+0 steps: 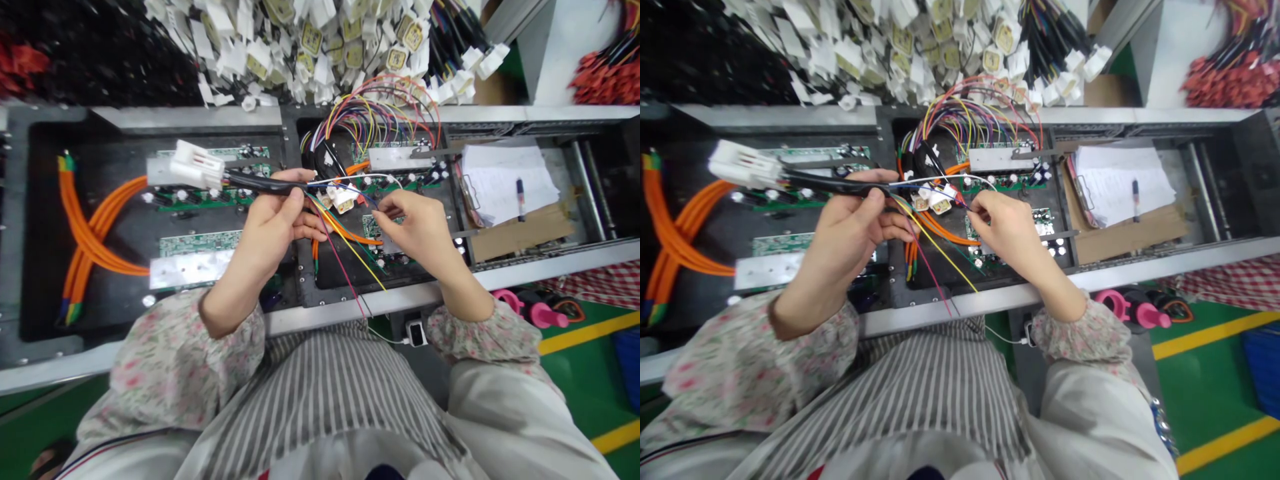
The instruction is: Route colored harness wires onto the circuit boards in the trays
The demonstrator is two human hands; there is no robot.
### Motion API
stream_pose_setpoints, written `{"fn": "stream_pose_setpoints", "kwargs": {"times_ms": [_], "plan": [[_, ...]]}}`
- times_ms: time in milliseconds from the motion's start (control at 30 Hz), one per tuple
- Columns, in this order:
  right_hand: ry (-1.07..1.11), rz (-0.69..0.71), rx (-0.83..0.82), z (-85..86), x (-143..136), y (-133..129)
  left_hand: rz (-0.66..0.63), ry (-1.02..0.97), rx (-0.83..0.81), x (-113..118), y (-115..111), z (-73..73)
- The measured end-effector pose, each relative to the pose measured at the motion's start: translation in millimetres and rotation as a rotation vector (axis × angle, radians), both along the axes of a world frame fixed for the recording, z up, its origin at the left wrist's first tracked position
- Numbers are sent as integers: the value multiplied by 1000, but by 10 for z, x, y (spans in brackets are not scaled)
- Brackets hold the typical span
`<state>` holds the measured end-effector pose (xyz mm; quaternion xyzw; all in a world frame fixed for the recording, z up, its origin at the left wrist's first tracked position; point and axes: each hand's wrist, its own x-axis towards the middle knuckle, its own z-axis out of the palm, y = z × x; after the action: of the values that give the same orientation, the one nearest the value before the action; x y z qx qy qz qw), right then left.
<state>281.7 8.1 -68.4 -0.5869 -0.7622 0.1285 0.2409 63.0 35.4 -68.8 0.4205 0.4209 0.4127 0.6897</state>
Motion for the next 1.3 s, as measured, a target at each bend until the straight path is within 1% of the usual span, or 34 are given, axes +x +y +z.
{"fn": "stream_pose_setpoints", "kwargs": {"times_ms": [133, 267, 300, 400, 433, 467, 567, 600, 667, 767, 867, 1100, 1233, 1300], "plan": [[-6, 16, -13, 6, 7, 12, 3, 3, 10, -9, -1, -11], [9, -7, -63, 78, -13, -26, 4, 31, 18, -15, 1, -25], [16, 11, -83, 106, -29, -51, 4, 31, 20, -14, 1, -27], [-1, 191, -215, 190, -75, -128, 21, 28, 17, -5, 2, -23], [19, 218, -248, 212, -80, -143, 33, 28, 15, 0, 1, -20], [73, 193, -253, 227, -76, -148, 45, 28, 15, 7, 0, -15], [299, -40, -137, 222, -31, -112, 56, 41, 21, 27, -9, 0], [326, -80, -104, 202, -14, -91, 54, 49, 26, 32, -13, 5], [298, -72, -91, 143, 9, -51, 56, 65, 35, 39, -21, 12], [253, -38, -117, 61, 9, -21, 59, 63, 40, 40, -27, 18], [264, -45, -107, 36, -4, -24, 52, 57, 39, 37, -28, 20], [210, -39, -124, 40, -2, -15, 60, 65, 22, 42, -30, 34], [120, -52, -139, 103, 1, -39, 65, 78, 15, 47, -30, 36], [105, 42, -222, 164, -2, -74, 67, 74, 10, 48, -28, 32]]}}
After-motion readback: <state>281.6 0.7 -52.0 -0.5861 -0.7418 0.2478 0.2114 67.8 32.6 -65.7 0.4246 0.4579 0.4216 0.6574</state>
